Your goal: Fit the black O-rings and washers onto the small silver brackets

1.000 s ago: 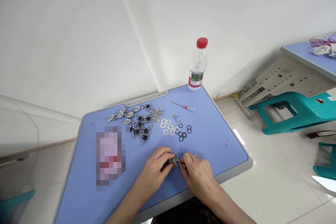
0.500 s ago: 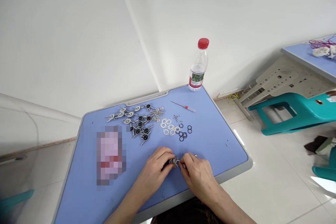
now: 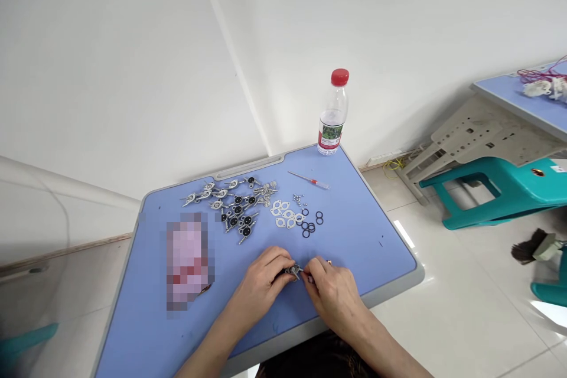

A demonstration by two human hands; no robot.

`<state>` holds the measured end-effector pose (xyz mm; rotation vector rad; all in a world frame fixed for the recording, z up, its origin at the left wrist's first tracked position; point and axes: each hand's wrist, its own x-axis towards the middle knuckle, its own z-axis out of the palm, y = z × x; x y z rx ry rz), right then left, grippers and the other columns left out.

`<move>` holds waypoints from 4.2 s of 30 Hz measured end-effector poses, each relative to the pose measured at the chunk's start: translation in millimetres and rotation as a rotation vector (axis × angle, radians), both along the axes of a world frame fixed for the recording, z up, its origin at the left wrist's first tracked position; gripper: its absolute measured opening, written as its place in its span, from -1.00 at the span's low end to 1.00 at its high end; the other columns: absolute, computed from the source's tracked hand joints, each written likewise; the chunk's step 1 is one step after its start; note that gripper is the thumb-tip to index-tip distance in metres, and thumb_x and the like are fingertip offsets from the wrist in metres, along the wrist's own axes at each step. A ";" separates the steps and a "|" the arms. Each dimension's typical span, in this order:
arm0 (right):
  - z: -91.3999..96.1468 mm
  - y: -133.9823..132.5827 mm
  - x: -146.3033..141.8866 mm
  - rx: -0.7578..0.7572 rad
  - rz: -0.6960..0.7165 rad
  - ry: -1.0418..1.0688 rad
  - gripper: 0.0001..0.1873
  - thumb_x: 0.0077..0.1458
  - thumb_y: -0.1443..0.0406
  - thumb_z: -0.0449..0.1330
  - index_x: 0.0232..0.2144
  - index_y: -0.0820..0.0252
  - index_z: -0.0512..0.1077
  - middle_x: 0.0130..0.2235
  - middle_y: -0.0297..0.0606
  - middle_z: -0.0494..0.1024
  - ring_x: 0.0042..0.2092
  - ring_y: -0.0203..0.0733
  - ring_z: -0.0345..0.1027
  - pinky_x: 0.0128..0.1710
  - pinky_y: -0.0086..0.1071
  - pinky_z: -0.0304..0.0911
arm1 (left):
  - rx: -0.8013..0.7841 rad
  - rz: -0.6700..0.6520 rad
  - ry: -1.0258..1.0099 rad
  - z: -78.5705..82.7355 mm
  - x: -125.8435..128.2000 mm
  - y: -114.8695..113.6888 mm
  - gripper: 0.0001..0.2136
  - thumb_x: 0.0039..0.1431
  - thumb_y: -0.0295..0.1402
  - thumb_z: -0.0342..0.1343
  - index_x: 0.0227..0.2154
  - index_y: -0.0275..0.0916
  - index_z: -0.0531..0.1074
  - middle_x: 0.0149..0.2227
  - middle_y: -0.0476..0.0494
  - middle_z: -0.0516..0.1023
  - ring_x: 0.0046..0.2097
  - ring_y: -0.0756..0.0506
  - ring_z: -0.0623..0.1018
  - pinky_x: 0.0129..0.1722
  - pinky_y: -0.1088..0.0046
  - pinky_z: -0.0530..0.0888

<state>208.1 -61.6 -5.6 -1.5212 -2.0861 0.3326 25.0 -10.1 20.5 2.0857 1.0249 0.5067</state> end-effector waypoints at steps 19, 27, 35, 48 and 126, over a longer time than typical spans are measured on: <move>-11.2 -8.4 -1.7 0.219 0.050 -0.110 -0.64 0.22 0.51 -0.05 -0.04 0.28 0.44 -0.48 -0.28 0.47 -0.55 -0.28 0.24 -0.57 -0.38 0.11 | -0.076 0.041 -0.068 -2.9 1.4 0.9 -0.91 0.25 -0.49 0.06 -0.35 -0.21 0.42 -0.28 -0.04 0.38 -0.23 -0.03 0.43 -0.19 0.43 0.39; 11.0 -7.8 -4.6 0.047 0.037 0.147 -0.82 0.25 0.35 0.04 -0.11 0.22 0.36 -0.38 -0.26 0.49 -0.43 -0.28 0.38 -0.48 -0.43 0.23 | -0.050 0.049 -0.061 -3.2 1.5 -0.5 -0.93 0.23 -0.49 0.07 -0.34 -0.22 0.41 -0.26 -0.06 0.40 -0.22 -0.05 0.43 -0.19 0.40 0.39; 0.7 -2.4 -6.7 0.109 -0.013 0.037 -0.81 0.30 0.39 -0.02 -0.32 0.19 0.37 -0.44 -0.30 0.48 -0.50 -0.33 0.33 -0.53 -0.46 0.10 | -0.035 0.050 -0.057 -4.4 1.7 -0.6 -0.92 0.22 -0.51 0.07 -0.34 -0.21 0.40 -0.28 -0.05 0.39 -0.23 -0.05 0.43 -0.20 0.41 0.39; 2.6 -14.3 -23.0 0.142 -0.058 0.008 -0.76 0.32 0.37 -0.04 -0.39 0.20 0.35 -0.49 -0.30 0.46 -0.53 -0.33 0.33 -0.54 -0.47 0.08 | -0.016 0.046 -0.051 -4.8 1.4 -1.1 -0.86 0.20 -0.57 0.01 -0.34 -0.20 0.39 -0.27 -0.05 0.40 -0.22 -0.06 0.43 -0.19 0.40 0.40; -2.8 -11.1 -13.3 0.214 -0.055 -0.004 -0.76 0.31 0.35 0.01 -0.08 0.19 0.44 -0.27 -0.17 0.57 -0.43 -0.28 0.45 -0.49 -0.43 0.32 | 0.014 0.053 -0.015 -3.2 0.6 -3.0 -0.89 0.22 -0.52 0.02 -0.28 -0.19 0.40 -0.25 -0.07 0.43 -0.19 -0.09 0.44 -0.20 0.38 0.42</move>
